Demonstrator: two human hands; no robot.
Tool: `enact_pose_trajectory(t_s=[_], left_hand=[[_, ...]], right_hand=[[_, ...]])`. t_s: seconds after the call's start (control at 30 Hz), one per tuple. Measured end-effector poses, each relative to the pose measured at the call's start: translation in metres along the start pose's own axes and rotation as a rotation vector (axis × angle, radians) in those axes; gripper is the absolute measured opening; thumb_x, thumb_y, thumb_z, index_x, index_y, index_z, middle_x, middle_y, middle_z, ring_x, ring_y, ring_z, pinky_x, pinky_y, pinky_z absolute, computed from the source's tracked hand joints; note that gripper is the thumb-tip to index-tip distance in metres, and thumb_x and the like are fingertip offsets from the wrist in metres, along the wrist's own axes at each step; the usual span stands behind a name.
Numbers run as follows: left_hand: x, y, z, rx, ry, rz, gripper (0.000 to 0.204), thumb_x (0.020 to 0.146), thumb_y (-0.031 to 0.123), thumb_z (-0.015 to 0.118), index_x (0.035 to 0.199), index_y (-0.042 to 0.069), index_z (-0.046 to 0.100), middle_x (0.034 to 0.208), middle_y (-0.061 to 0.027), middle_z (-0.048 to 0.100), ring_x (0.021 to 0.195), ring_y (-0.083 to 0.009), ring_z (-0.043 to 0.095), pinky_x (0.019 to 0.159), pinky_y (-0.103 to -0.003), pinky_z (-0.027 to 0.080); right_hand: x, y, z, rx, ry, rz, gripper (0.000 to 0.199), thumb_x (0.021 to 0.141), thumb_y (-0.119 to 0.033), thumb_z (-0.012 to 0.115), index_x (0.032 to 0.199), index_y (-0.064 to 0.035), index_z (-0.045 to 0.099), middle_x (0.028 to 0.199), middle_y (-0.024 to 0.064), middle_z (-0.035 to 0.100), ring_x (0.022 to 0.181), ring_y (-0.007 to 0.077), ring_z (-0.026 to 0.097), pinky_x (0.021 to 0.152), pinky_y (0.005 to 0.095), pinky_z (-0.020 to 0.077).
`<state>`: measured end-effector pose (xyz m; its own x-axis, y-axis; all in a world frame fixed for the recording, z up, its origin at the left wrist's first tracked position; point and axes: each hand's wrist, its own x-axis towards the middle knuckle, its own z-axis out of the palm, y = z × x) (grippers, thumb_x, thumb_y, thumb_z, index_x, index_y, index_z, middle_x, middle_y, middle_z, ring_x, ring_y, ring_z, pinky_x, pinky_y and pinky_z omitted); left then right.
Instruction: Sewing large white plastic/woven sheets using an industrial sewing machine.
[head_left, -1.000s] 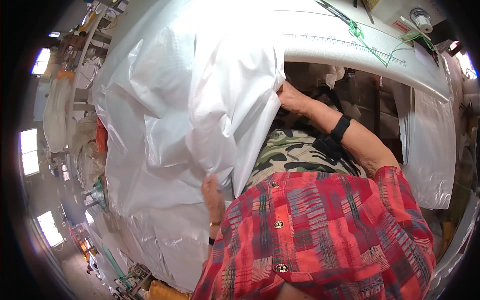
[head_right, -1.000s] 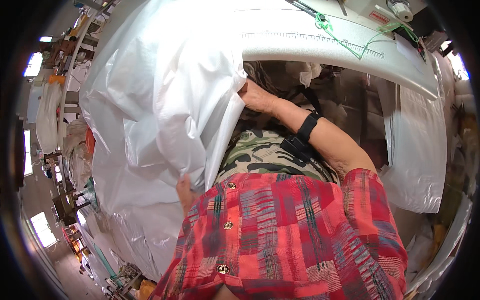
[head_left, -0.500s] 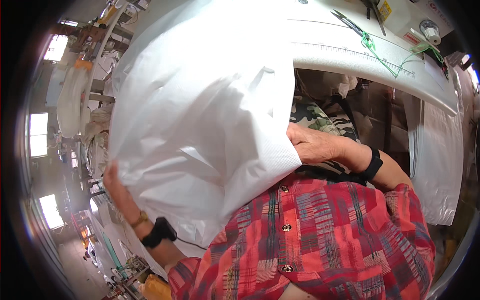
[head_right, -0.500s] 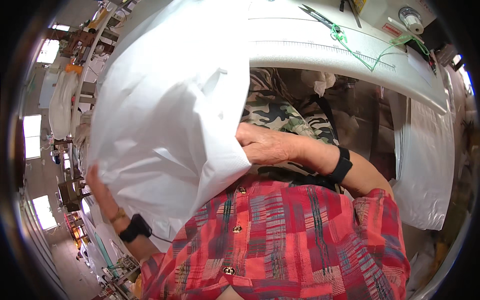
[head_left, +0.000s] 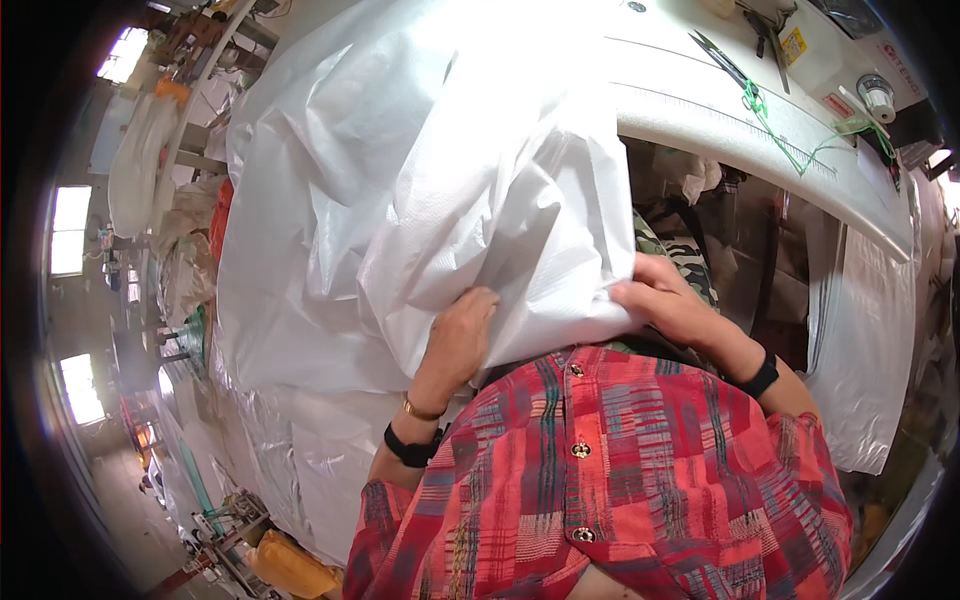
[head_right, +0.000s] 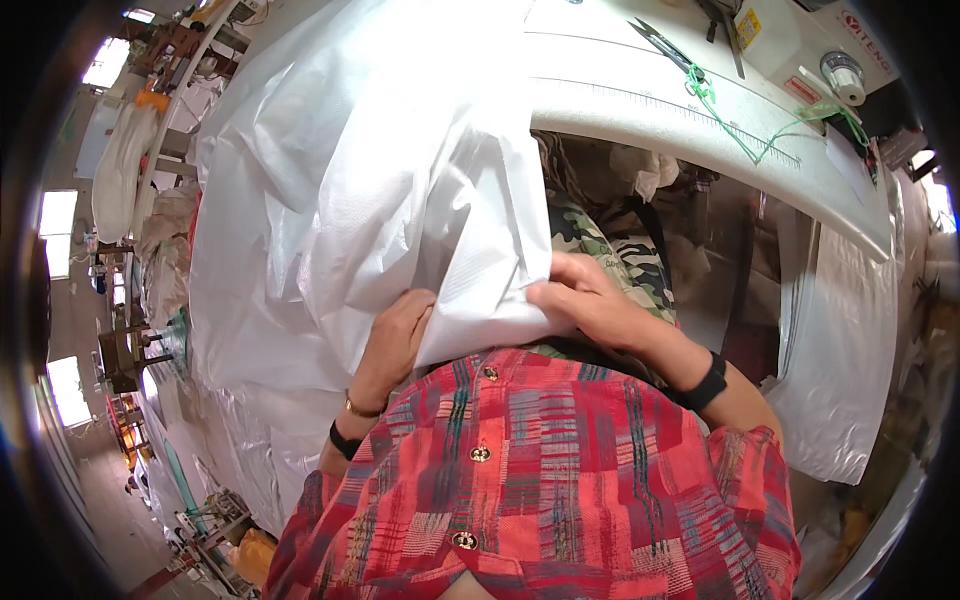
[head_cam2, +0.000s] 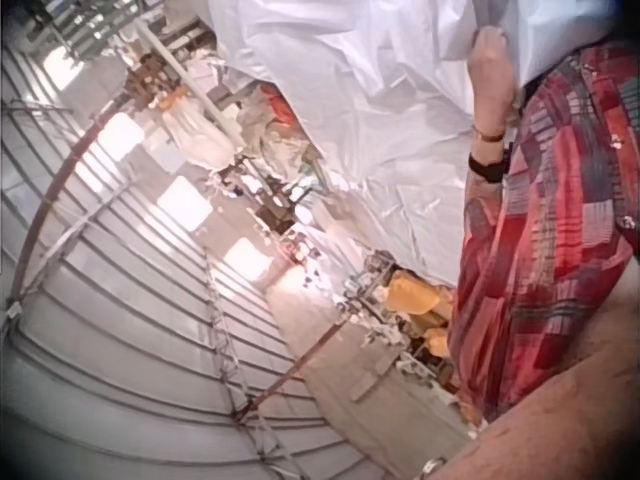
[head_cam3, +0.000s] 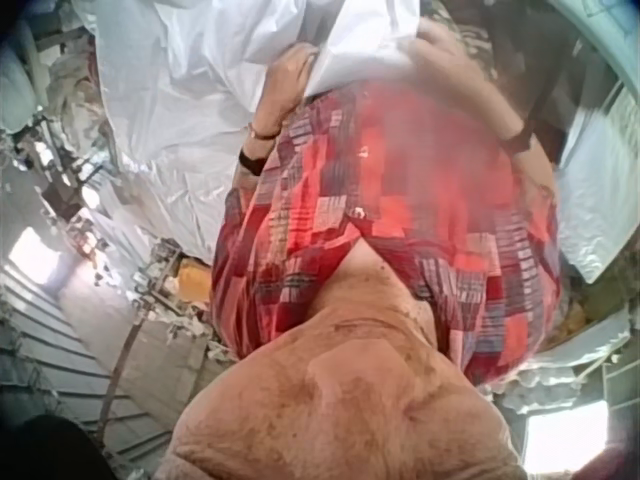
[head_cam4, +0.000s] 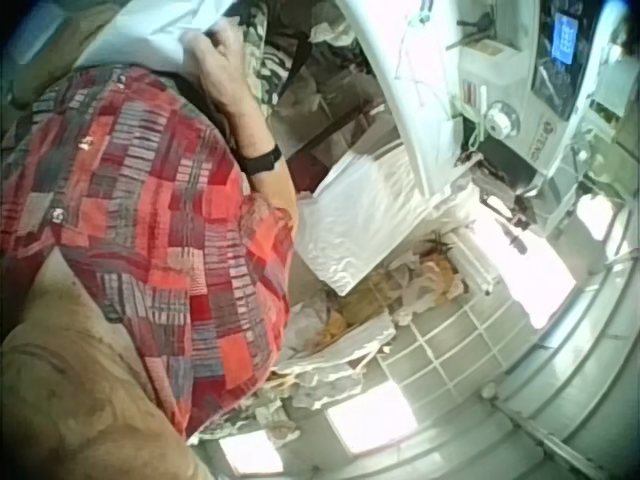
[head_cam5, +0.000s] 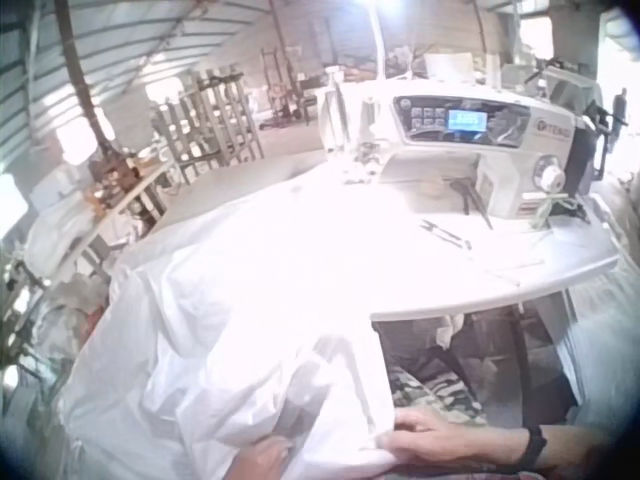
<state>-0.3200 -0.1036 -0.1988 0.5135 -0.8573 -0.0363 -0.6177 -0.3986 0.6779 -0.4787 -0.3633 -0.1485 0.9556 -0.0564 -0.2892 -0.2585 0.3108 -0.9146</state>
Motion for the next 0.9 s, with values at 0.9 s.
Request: enact_pose_trajectory(t_s=[0.9], left_hand=[[-0.078, -0.184, -0.010, 0.023, 0.441, -0.542, 0.039, 0.102, 0.022, 0.044, 0.131, -0.002, 0.054, 0.132, -0.0152, 0.057, 0.123, -0.0264, 0.049, 0.108, -0.032, 0.035]], right_hand=[[0.028, 0.041, -0.028, -0.056, 0.226, -0.021, 0.029, 0.098, -0.024, 0.054, 0.097, 0.0035, 0.065, 0.084, 0.0033, 0.066, 0.074, 0.0105, 0.059, 0.067, 0.0297, 0.0485]])
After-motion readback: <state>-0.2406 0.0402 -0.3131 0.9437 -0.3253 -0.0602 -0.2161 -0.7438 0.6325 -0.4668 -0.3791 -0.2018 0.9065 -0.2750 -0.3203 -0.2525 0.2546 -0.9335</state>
